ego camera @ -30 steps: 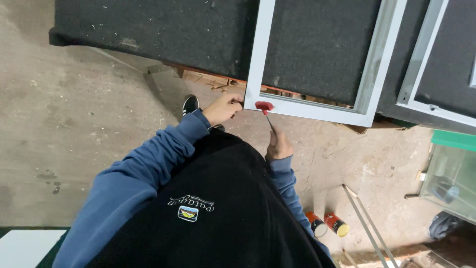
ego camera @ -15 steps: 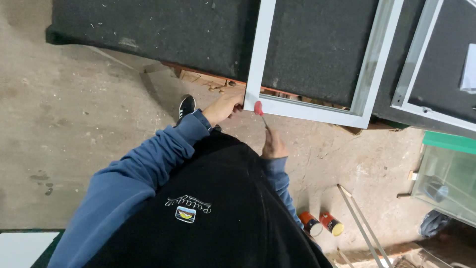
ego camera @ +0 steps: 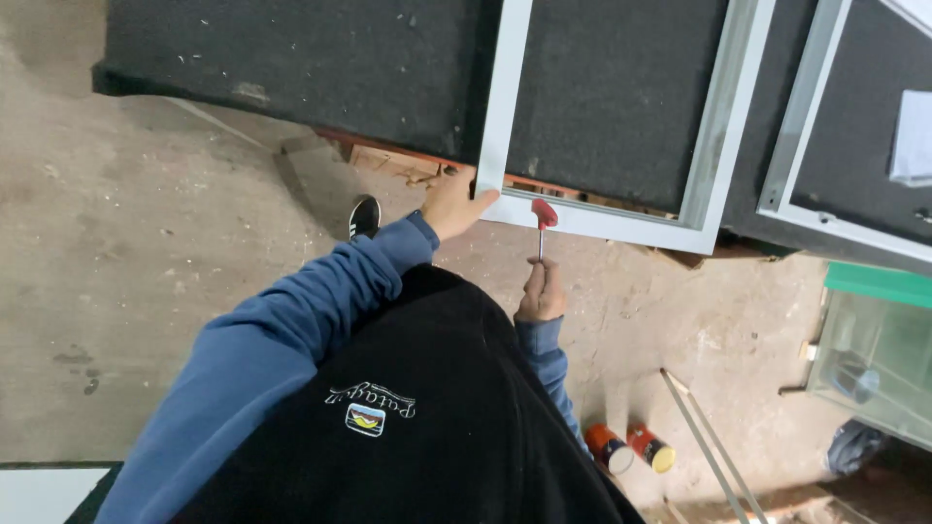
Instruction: Assembling and screwing together a white metal frame using a hand tool.
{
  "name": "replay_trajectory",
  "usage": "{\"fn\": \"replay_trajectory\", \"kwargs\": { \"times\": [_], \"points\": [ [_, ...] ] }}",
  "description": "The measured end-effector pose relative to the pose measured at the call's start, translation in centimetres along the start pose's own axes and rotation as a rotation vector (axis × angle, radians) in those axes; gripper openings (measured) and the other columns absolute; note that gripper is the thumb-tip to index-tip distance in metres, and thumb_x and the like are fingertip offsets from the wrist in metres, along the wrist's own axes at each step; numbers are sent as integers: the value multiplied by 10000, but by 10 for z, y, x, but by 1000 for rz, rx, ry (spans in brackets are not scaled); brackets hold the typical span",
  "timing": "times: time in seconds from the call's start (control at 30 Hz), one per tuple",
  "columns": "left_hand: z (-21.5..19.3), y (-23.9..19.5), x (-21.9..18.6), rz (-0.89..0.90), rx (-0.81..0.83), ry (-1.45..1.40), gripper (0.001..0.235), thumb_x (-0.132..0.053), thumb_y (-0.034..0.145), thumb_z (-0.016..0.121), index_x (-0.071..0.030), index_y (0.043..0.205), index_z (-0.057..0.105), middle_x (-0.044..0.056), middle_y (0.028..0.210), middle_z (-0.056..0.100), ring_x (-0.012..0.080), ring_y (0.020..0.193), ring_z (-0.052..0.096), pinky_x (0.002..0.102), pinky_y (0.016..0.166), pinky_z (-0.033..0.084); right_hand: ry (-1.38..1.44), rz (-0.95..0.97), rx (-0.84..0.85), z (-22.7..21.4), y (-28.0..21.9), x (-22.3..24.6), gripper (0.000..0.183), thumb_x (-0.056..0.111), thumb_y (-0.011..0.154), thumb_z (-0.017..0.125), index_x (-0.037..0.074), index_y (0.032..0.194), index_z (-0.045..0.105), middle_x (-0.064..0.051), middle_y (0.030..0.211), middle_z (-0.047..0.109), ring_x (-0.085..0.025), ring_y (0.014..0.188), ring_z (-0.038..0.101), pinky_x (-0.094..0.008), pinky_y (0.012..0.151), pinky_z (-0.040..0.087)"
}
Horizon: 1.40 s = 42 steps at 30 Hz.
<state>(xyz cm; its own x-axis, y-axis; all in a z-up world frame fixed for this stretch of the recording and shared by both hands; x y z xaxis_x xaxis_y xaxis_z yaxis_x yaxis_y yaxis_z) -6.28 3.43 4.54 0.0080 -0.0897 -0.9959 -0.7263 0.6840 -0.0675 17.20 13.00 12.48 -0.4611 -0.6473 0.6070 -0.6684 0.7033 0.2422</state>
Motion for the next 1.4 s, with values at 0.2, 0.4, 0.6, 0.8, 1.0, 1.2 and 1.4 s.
{"fn": "replay_trajectory", "kwargs": {
  "times": [0.2,0.4,0.6,0.8,1.0,1.2,1.4],
  "points": [
    [3,-9,7,-5,153,-56,354,-206,856,717,35,1114,692,148,957,757,241,828,717,361,742,558,596,79,170,7,-18,-20,255,197,1101,443,-1,1149,596,40,653,441,-61,528,368,-243,505,333],
    [2,-5,-3,-1,237,-67,359,-171,829,706,36,1122,697,144,990,766,213,864,726,344,780,562,674,207,267,44,-24,-69,270,217,1123,440,20,1040,605,38,619,465,-67,496,382,-253,473,331],
    [4,-11,-8,18,259,64,352,-169,833,729,23,1127,699,158,1017,762,239,920,714,358,826,544,-117,-227,140,17,-2,-14,128,152,1060,552,82,1062,659,-80,703,628,-232,612,632,-363,557,491],
    [7,-16,-16,66,380,-91,374,-70,830,654,26,1191,638,127,990,736,193,850,702,341,723,562,-182,-213,-13,-6,1,-1,110,159,1060,555,125,1077,659,-140,745,648,-336,643,659,-436,586,519],
    [23,-4,36,-236,523,-227,256,-187,904,608,4,1074,631,57,846,683,135,692,664,310,604,570,-218,-207,5,-8,-8,-36,117,174,1034,555,141,1052,666,-157,681,628,-374,592,615,-474,539,465],
    [11,26,21,-291,252,68,712,-676,922,571,8,1039,730,155,834,715,285,748,696,397,672,546,-360,-313,126,7,1,7,87,171,1024,621,147,1071,691,-203,721,654,-420,631,645,-499,533,485],
    [13,43,12,-257,196,375,755,-689,778,715,26,1010,777,247,966,759,366,884,755,443,815,580,-283,-396,-13,2,-3,0,102,133,1014,623,139,1104,672,-193,791,689,-399,652,659,-472,561,507]
  ]
}}
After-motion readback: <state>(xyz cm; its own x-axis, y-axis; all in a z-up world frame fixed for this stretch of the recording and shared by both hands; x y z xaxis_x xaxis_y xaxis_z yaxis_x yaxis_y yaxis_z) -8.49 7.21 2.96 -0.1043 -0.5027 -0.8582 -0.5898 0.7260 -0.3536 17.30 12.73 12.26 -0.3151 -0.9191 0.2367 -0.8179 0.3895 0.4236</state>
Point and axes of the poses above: each hand's wrist, its own y-axis towards the middle knuckle, its own z-axis out of the palm, x = y × z, the point moved 10 cm from there along y, towards the middle knuckle
